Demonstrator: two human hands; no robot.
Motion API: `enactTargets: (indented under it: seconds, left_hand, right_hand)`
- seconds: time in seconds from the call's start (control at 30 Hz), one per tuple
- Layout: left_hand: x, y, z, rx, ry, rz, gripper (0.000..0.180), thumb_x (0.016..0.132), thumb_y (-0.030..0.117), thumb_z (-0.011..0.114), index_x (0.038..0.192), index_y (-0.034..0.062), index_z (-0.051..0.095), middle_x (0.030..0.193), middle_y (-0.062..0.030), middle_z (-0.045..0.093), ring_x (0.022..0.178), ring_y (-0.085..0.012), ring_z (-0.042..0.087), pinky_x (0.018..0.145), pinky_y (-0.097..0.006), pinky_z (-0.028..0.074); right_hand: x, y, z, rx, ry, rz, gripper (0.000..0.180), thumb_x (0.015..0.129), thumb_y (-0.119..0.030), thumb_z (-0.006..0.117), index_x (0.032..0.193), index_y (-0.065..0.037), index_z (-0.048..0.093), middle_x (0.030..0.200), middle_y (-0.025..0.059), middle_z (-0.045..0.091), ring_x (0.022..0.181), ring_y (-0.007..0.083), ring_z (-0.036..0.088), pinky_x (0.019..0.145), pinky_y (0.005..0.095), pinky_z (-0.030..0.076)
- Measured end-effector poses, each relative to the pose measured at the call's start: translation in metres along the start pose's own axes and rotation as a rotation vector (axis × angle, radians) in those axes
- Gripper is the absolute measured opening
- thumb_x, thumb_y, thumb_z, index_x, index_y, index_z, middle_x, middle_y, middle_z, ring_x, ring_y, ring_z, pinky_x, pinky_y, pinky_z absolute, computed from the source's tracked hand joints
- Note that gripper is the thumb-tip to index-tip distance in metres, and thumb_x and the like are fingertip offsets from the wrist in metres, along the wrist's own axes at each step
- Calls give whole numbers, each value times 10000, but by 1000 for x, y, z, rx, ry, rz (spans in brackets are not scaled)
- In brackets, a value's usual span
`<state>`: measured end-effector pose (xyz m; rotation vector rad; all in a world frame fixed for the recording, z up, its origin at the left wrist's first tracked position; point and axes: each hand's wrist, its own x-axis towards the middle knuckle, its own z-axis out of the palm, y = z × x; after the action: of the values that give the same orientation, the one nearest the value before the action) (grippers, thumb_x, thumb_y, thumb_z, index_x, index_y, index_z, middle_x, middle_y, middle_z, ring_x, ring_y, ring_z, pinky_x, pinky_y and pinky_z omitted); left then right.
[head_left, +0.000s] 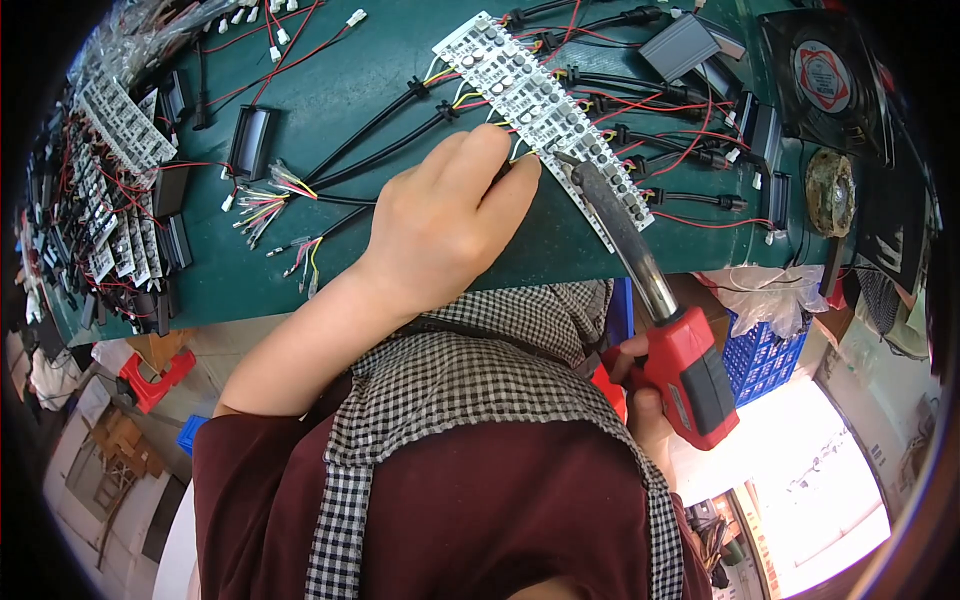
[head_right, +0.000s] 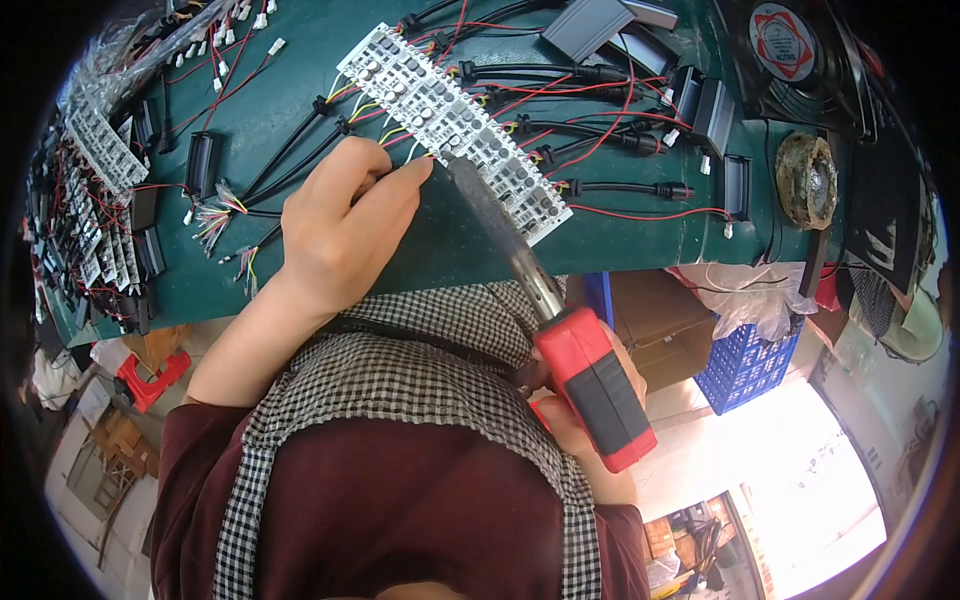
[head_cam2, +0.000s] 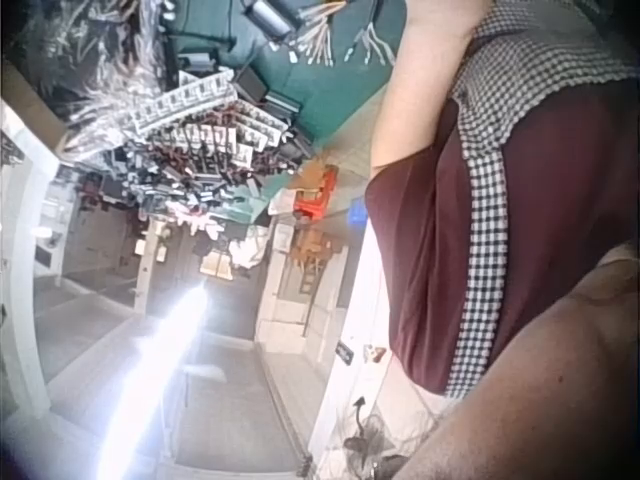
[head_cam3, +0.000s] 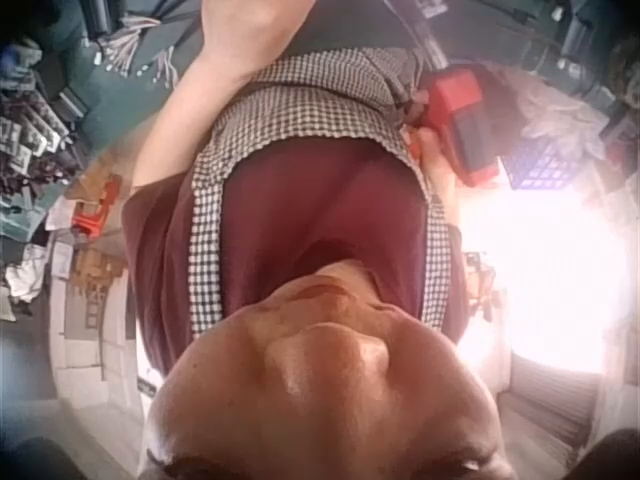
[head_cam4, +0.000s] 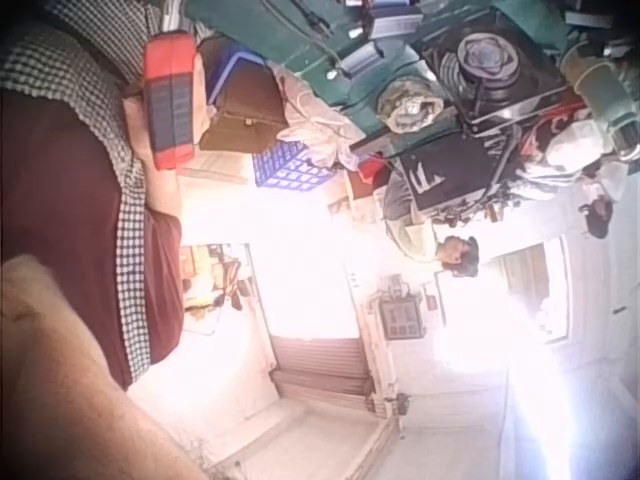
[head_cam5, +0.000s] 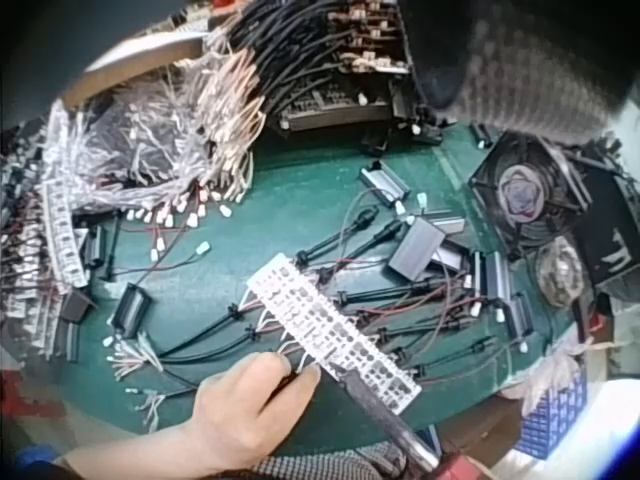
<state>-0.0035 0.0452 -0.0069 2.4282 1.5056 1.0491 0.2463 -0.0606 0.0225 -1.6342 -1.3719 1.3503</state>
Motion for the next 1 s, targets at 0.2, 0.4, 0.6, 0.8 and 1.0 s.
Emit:
enactTargets:
  seconds: [0.2, 0.4, 0.6, 0.8, 1.0]
  left_hand:
    - [1, 2, 0, -52, -25, 14, 278, 610, -58, 688, 885, -28, 663, 739, -62, 497, 546, -152, 499, 450, -256, 396]
    - [3, 4, 1, -42, -13, -76, 194, 670, -45, 686, 856, -2, 652, 753, -60, 514, 570, -159, 515, 490, -257, 421]
    - [14, 26, -1, -212, -135, -404, 85, 747, 32, 641, 816, 40, 591, 812, -57, 506, 650, -232, 584, 544, -324, 479]
    - [15, 28, 6, -133, -101, -343, 95, 745, 38, 660, 801, 50, 584, 814, -63, 496, 613, -214, 586, 522, -314, 479]
    - [12, 22, 17, -33, -38, -270, 126, 714, 39, 669, 764, 58, 554, 805, -53, 488, 519, -189, 562, 449, -294, 455]
  right_hand:
    - [0, 14, -4, 12, -17, -62, 618, 761, -591, 643, 973, -12, 599, 775, 60, 603, 709, 173, 569, 656, 296, 438]
    - [9, -3, 2, 364, 12, -75, 669, 815, -591, 579, 1050, 30, 496, 911, 111, 575, 671, 177, 559, 622, 300, 461]
    - [51, -9, 20, 694, 194, -22, 778, 830, -553, 583, 1296, 21, 338, 1234, 193, 485, 1103, 357, 537, 922, 417, 454]
    - [58, -14, 29, 777, 157, -31, 869, 819, -521, 621, 1389, 21, 251, 1418, 170, 333, 1238, 424, 431, 1000, 473, 404]
    - [52, -7, 26, 794, 228, -13, 853, 806, -570, 606, 1329, 50, 340, 1306, 201, 460, 1143, 370, 533, 927, 420, 463]
